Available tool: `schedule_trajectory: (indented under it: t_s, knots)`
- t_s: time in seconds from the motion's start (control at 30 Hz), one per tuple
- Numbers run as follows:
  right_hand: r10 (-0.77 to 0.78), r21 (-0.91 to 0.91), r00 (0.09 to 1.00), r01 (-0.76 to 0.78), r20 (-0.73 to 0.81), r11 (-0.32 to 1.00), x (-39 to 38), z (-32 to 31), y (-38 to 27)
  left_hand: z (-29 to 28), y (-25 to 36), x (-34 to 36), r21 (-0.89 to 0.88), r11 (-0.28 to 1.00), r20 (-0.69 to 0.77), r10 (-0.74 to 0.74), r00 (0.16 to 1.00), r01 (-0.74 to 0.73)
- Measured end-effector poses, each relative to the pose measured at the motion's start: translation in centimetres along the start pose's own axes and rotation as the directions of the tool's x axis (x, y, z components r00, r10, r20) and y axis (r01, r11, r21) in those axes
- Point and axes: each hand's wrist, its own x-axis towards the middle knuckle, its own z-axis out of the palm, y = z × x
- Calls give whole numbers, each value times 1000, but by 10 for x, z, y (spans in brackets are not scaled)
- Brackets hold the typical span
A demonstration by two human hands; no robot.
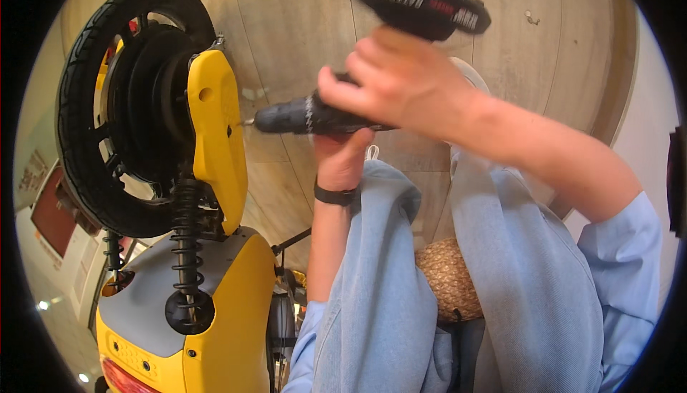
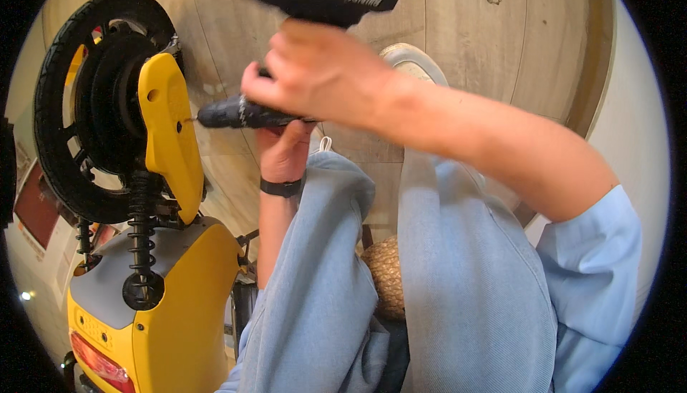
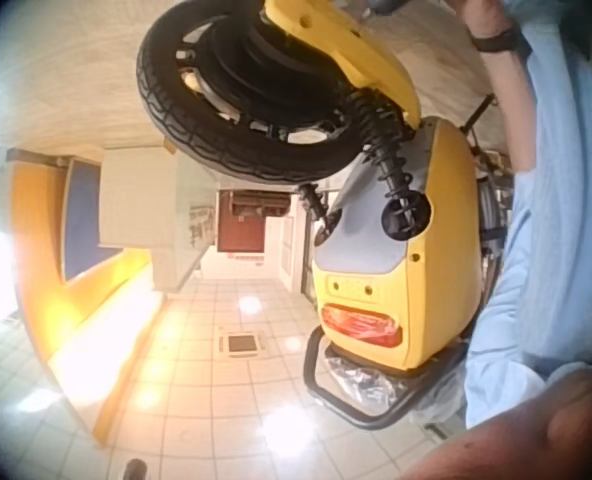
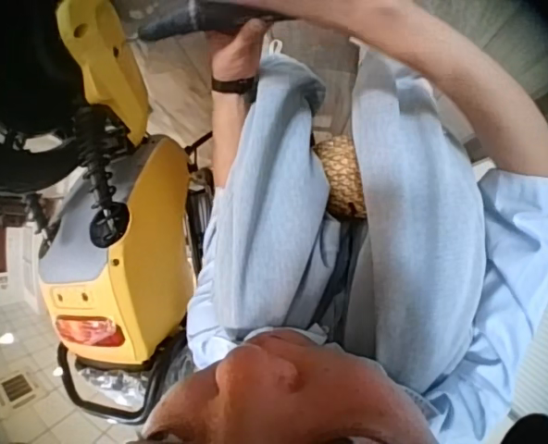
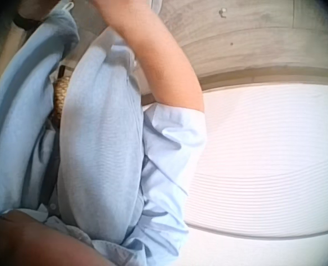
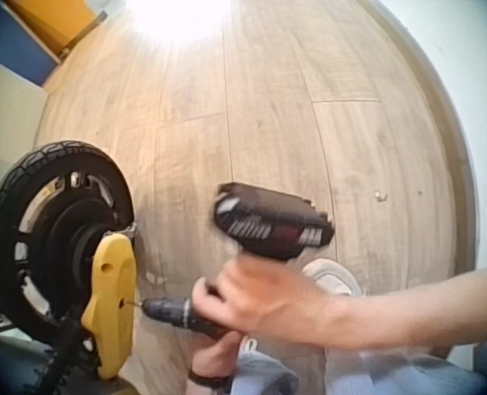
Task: The recorder uses a power drill and hands to remove and then reattach a yellow plastic protective cover on a motorcycle wheel assembly.
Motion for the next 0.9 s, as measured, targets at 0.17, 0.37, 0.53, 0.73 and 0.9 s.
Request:
schedule_trajectory:
  t_s: [0.17,0.37,0.53,0.73,0.9]
  knots:
    - [26,-98,998,-19,65,995,-39,-2,25,7,-19,0,171,972,47,-171,984,160]
    - [38,-117,999,-40,-22,992,-53,-16,20,9,-2,-8,347,923,194,-245,950,167]
    - [309,109,950,-311,37,944,-57,-16,15,13,15,-8,177,969,245,-212,946,171]
    - [523,154,847,-531,92,833,-81,-8,21,-45,45,-31,551,827,-263,296,918,-109]
    - [749,6,657,-752,79,659,-123,-14,47,-36,82,-68,-339,906,-209,188,960,-252]
